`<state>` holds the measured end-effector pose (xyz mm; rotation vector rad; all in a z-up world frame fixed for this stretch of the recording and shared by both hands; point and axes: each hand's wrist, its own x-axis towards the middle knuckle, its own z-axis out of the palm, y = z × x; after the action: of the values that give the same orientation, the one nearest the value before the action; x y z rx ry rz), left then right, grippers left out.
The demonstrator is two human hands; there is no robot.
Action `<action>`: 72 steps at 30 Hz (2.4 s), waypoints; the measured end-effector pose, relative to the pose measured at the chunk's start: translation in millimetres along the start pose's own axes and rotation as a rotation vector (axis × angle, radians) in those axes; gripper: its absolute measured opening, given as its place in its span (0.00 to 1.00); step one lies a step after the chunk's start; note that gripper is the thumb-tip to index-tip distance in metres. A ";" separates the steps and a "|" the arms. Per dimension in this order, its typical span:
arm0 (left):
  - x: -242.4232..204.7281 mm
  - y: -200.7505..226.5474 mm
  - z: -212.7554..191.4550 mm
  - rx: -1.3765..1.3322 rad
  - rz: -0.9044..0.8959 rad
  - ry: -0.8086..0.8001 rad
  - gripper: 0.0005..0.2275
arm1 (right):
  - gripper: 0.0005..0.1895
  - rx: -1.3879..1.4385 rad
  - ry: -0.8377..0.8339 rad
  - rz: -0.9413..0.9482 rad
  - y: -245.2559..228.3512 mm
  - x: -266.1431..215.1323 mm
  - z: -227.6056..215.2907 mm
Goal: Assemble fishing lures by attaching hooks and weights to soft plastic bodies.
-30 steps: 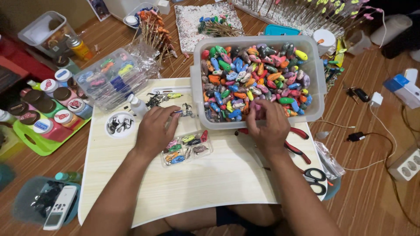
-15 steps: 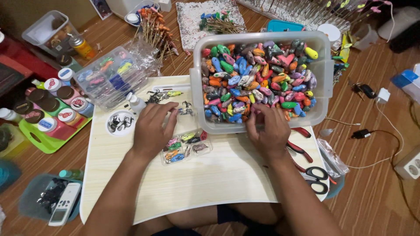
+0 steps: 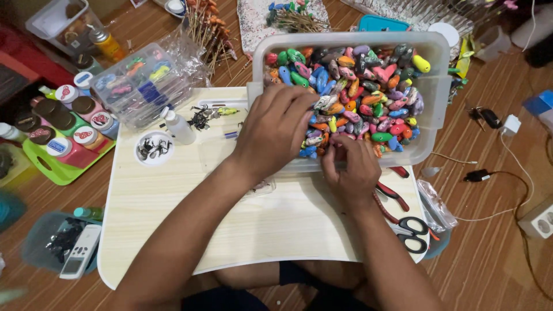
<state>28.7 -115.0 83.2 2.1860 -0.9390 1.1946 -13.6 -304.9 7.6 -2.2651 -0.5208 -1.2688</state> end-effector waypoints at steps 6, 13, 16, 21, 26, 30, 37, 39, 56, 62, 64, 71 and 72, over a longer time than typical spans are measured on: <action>22.4 -15.4 47.3 0.186 -0.027 -0.044 0.10 | 0.08 0.035 0.019 0.000 -0.4 3.4 -1.5; 26.8 -8.7 68.4 0.314 -0.145 -0.105 0.17 | 0.08 0.037 0.029 0.020 0.9 2.0 0.6; 26.2 -5.7 70.9 0.273 -0.185 -0.135 0.17 | 0.08 0.030 0.027 0.023 3.1 0.6 1.4; 27.4 -5.2 69.0 0.232 -0.253 -0.212 0.18 | 0.09 0.033 0.026 0.038 7.2 -2.7 4.5; 25.5 -16.0 70.8 0.171 -0.267 -0.164 0.16 | 0.09 0.049 0.017 0.048 4.9 1.2 1.2; 31.8 4.4 36.9 0.054 -0.229 -0.060 0.15 | 0.14 0.077 -0.059 0.160 -11.9 10.3 -8.9; 18.1 12.0 18.7 -0.248 -0.205 0.130 0.11 | 0.10 0.052 0.033 0.003 7.6 0.6 3.9; 16.4 19.6 8.8 -0.415 -0.307 0.140 0.10 | 0.10 0.037 0.040 0.003 7.5 1.0 4.9; -50.5 2.6 -37.9 -0.788 -0.754 0.125 0.14 | 0.08 0.009 0.072 -0.030 11.5 9.1 13.0; -95.6 -24.6 -66.4 -0.753 -0.832 0.147 0.13 | 0.09 -0.011 0.061 -0.022 15.1 14.4 18.6; -104.6 -34.5 -67.9 -0.772 -0.854 0.175 0.13 | 0.09 -0.008 0.050 -0.032 16.0 16.9 19.3; -114.9 -53.8 -70.9 -0.703 -0.787 0.208 0.10 | 0.10 -0.039 0.001 -0.018 26.1 29.1 21.5; -114.5 -56.9 -72.9 -0.660 -0.759 0.203 0.10 | 0.11 -0.043 -0.004 -0.038 30.2 32.3 23.9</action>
<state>-11.4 10.4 17.4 1.5947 -0.2809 0.5968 35.0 -312.5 17.9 -2.3036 -0.5452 -1.3059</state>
